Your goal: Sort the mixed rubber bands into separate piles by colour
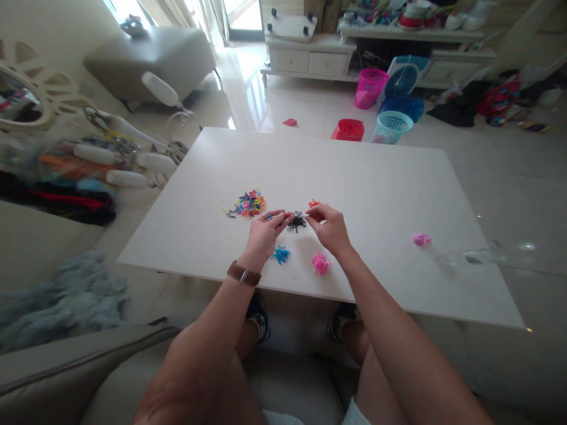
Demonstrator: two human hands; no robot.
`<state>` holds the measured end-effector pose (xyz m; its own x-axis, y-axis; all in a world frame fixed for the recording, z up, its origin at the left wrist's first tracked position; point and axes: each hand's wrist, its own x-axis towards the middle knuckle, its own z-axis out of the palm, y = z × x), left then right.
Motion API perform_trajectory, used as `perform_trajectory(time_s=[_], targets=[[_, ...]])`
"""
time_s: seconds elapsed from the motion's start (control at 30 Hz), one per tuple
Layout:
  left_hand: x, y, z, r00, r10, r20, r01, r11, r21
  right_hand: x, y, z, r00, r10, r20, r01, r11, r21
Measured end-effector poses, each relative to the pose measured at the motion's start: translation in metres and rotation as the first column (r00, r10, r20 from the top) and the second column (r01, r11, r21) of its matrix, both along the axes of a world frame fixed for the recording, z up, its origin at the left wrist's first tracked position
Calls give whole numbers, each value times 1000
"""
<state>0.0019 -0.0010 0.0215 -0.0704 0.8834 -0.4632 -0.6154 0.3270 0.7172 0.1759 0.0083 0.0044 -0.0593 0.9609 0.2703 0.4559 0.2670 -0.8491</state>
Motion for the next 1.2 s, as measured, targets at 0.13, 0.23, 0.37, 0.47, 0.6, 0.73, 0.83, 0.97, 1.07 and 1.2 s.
perform_trajectory(time_s=[0.13,0.23,0.37,0.47,0.6,0.73,0.83,0.97,1.07,1.2], targets=[[-11,5,4,998,63,3,-63,998,4,-2,11,-20,995,-98,20,100,991,-91],[-16,5,6,998,63,17,-63,998,-12,-9,20,-36,989,-122,86,134,981,-142],[-18,5,2,998,61,24,-60,998,-28,-22,29,-50,985,-116,128,138,974,-181],[-17,7,-4,997,64,51,-62,997,-39,-29,32,-54,983,-97,155,122,979,-164],[-14,8,-10,994,55,93,-50,997,-58,-35,33,-53,969,-80,232,121,978,-169],[-13,4,-10,995,20,102,-16,999,-42,-37,32,-42,979,-77,187,100,988,-117],[-12,2,-9,995,27,96,-23,999,-38,-38,28,-27,998,-48,35,50,997,-61],[-10,-1,-9,996,4,85,-3,1000,-15,-37,19,-12,993,61,-98,-65,997,-38],[-7,-2,-11,997,-5,73,5,1000,-4,-34,12,-8,983,137,-119,-139,990,-14],[-3,-1,-12,998,-14,56,15,1000,-25,-29,9,-8,982,162,-95,-160,987,24]])
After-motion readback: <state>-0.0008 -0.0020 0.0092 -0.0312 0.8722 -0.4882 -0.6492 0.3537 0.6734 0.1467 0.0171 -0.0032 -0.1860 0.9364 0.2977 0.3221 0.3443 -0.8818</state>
